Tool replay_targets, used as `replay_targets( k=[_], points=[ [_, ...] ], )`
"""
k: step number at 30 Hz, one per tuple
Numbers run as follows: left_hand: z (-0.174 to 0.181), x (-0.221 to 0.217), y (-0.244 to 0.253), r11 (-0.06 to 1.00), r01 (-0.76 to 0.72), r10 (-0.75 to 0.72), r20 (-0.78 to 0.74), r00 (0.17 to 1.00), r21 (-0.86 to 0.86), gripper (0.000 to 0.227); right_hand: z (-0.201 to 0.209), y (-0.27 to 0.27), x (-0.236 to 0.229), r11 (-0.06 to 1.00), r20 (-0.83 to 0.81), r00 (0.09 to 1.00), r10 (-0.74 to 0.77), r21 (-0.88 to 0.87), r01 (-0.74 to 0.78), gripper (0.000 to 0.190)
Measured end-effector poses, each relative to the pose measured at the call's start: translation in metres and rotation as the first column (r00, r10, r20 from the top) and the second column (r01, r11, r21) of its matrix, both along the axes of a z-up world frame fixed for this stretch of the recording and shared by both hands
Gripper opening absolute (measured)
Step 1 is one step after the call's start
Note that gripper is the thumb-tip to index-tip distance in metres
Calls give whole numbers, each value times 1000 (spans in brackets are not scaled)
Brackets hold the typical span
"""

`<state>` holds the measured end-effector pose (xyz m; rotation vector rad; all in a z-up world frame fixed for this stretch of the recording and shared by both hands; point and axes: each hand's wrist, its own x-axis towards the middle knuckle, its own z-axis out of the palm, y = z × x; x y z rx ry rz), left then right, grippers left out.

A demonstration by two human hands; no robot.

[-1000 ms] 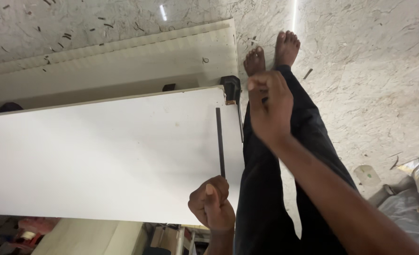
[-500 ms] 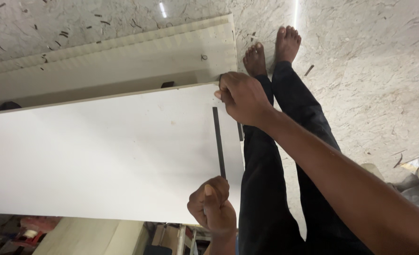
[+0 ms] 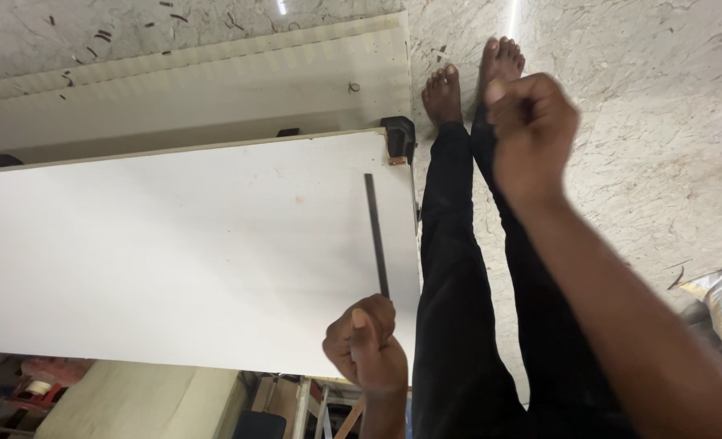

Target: The person uses a metal straight edge and a utility knife to score and cut a white sheet material resting on a black stool. They repeatedly score the edge and then snap off a section of the sheet.

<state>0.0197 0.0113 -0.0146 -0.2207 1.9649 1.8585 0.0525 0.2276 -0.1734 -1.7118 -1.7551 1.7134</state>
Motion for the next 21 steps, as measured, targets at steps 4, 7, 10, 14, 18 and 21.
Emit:
replay_targets(
  k=[4,7,10,14,18,21],
  points=[
    [-3,4,6,999,16,-15,34,999,-40,48,-4,11,-1,973,-22,974,227,-41,-227,28],
    [2,4,6,998,22,-21,32,999,-51,49,4,-16,-18,855,-119,856,503,211,-474,3],
    [4,0,4,997,35,-34,23,999,-66,49,12,-43,-39,772,-26,794,608,252,-583,17],
    [4,-5,-1,996,39,-38,21,999,-77,50,17,-56,-51,790,48,819,572,236,-566,21],
    [2,-5,-2,997,37,-35,32,999,-67,49,15,-56,-51,757,31,815,579,350,-551,17],
    [2,-4,1,998,40,-39,21,999,-51,48,11,-55,-54,730,-5,793,610,393,-559,14]
  ],
)
